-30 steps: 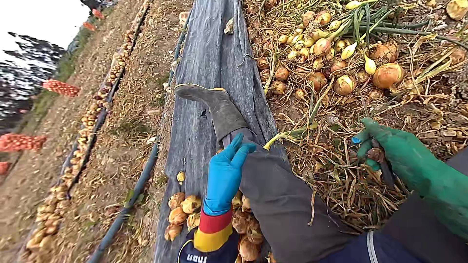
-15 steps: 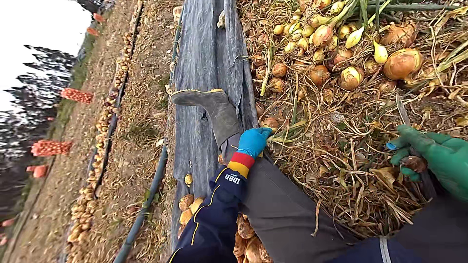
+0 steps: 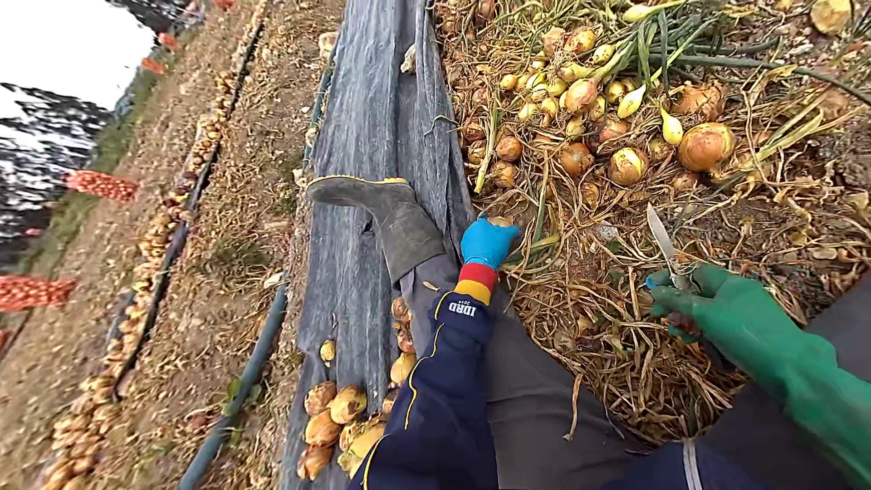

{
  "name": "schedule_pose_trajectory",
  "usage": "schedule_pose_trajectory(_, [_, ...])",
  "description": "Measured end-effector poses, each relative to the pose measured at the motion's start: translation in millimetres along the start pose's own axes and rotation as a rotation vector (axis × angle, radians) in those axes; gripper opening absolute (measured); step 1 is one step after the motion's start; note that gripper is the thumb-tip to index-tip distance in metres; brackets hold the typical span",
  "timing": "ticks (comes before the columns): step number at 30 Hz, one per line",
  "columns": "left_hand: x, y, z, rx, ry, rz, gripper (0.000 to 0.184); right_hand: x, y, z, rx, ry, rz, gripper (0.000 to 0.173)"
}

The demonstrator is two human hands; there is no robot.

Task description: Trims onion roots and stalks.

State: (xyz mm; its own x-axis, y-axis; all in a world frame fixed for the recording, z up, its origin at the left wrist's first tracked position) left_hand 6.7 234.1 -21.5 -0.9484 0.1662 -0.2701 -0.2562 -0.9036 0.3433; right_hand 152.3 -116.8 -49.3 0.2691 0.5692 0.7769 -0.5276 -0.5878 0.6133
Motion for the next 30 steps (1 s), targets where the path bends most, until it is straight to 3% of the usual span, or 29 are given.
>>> schedule_pose_trajectory(2, [12.2,1.8,5.2,-0.083,0.487,-0.093,0.066,3.0,5.2,-10.2,0.032,-0.057,0.026,0.022])
schedule_pose_trajectory(3, [9.7,16.1,8.8,-0.016,0.862,-0.116,0.059,6.4,6.9,-15.6,0.047,-0.066,0.032,0.022])
schedule_pose_trajectory(5, [-11.0,61.8,16.9,0.242,1.426,-0.141,0.062,18.7,10.9,-25.6,0.052,-0.067,0.041,0.022])
schedule_pose_trajectory(8, [-41.3,109.1,2.6,0.433,1.778,-0.166,0.062,39.5,18.5,-34.0,-0.011,-0.007,0.048,0.048])
schedule_pose_trajectory(11, [-54.1,159.0,-32.6,0.519,1.735,-0.226,0.055,41.4,22.8,-33.6,-0.036,0.014,0.084,0.071])
schedule_pose_trajectory(13, [-60.9,182.2,-55.1,0.582,1.693,-0.273,0.047,38.0,25.1,-27.1,-0.039,0.022,0.089,0.078])
schedule_pose_trajectory(15, [-63.1,201.1,-70.9,0.641,1.622,-0.295,0.046,31.9,27.9,-20.2,-0.052,0.035,0.079,0.080])
schedule_pose_trajectory(19, [-60.2,210.5,-86.1,0.593,1.484,-0.287,0.047,19.8,33.0,-17.5,-0.099,0.042,0.095,0.079])
schedule_pose_trajectory(23, [-61.1,210.3,-91.5,0.623,1.545,-0.284,0.044,16.9,31.9,-20.1,-0.030,-0.127,0.057,0.077])
schedule_pose_trajectory(26, [-58.1,209.0,-100.7,0.546,1.569,-0.265,0.043,13.5,29.0,-23.4,0.011,-0.256,-0.012,0.077])
schedule_pose_trajectory(30, [-53.7,206.5,-102.1,0.239,1.351,-0.396,0.045,14.8,42.5,-27.8,0.126,-0.429,-0.200,0.075])
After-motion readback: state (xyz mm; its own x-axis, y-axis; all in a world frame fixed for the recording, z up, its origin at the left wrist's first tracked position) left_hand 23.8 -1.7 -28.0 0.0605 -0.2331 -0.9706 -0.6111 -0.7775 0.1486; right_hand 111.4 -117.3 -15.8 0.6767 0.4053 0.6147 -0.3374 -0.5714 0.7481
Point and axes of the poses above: each hand's wrist, its own y-axis away from the middle knuckle, its own z-axis out of the back of the hand, x = y × z, the point moved 4 cm from there along -y, towards the middle knuckle, and after that the axes turned 2 degrees about y, right-handed, at the moved point
